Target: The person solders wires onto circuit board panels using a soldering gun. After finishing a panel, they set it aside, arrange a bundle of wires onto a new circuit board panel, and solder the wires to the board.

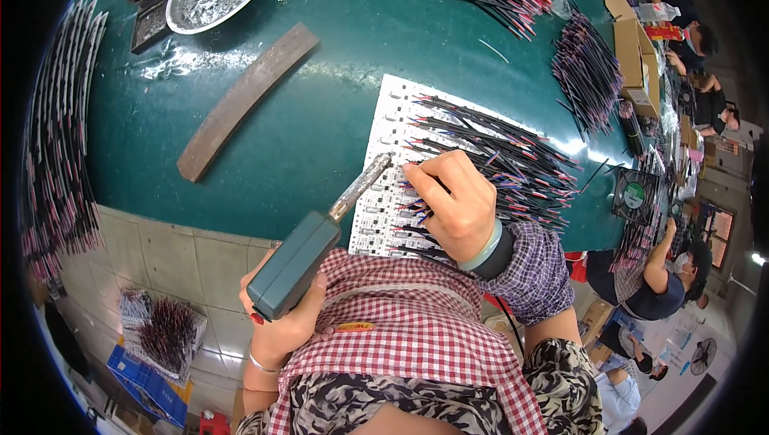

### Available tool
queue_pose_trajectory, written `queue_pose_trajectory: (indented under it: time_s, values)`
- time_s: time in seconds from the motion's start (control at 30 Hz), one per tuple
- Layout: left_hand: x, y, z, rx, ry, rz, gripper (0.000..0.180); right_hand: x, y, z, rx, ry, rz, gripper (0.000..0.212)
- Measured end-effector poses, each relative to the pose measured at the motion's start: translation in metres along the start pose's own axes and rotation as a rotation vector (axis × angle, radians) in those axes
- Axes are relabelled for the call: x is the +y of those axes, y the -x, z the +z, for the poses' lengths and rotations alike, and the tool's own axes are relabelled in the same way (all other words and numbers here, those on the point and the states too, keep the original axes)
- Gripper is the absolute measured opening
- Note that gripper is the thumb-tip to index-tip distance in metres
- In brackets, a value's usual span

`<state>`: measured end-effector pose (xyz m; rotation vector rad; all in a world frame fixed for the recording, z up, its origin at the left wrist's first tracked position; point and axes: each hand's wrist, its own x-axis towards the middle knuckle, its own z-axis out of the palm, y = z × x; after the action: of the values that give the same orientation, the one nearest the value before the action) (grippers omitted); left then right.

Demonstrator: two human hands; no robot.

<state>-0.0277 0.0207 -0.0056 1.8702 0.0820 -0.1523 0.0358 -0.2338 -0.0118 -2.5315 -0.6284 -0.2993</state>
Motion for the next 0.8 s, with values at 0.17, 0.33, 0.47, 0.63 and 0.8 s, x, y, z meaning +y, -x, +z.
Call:
queue_pose_trajectory:
  time_s: [0.17,0.33,0.47,0.63,0.8]
  values:
    - [0.0023,-0.0025,0.0006,-0.042,0.004,0.025,0.02,-0.0021,-0.0017,0.0011,0.007,0.025,0.007,0.049]
    - [0.0052,-0.0023,-0.0002,-0.075,-0.009,-0.014,0.019,-0.002,-0.0029,0.0013,0.001,0.039,0.007,0.049]
    - [0.005,-0.0025,-0.0019,-0.083,-0.015,-0.014,0.019,-0.0006,-0.0033,0.0004,-0.008,0.027,0.0,0.048]
    - [0.0044,-0.0008,-0.0027,-0.088,-0.038,-0.026,0.018,-0.0019,-0.0035,0.0,-0.009,0.026,0.01,0.047]
    - [0.0073,-0.0027,-0.0017,-0.117,-0.062,-0.012,0.018,-0.002,-0.0067,-0.0008,-0.009,0.073,-0.036,0.028]
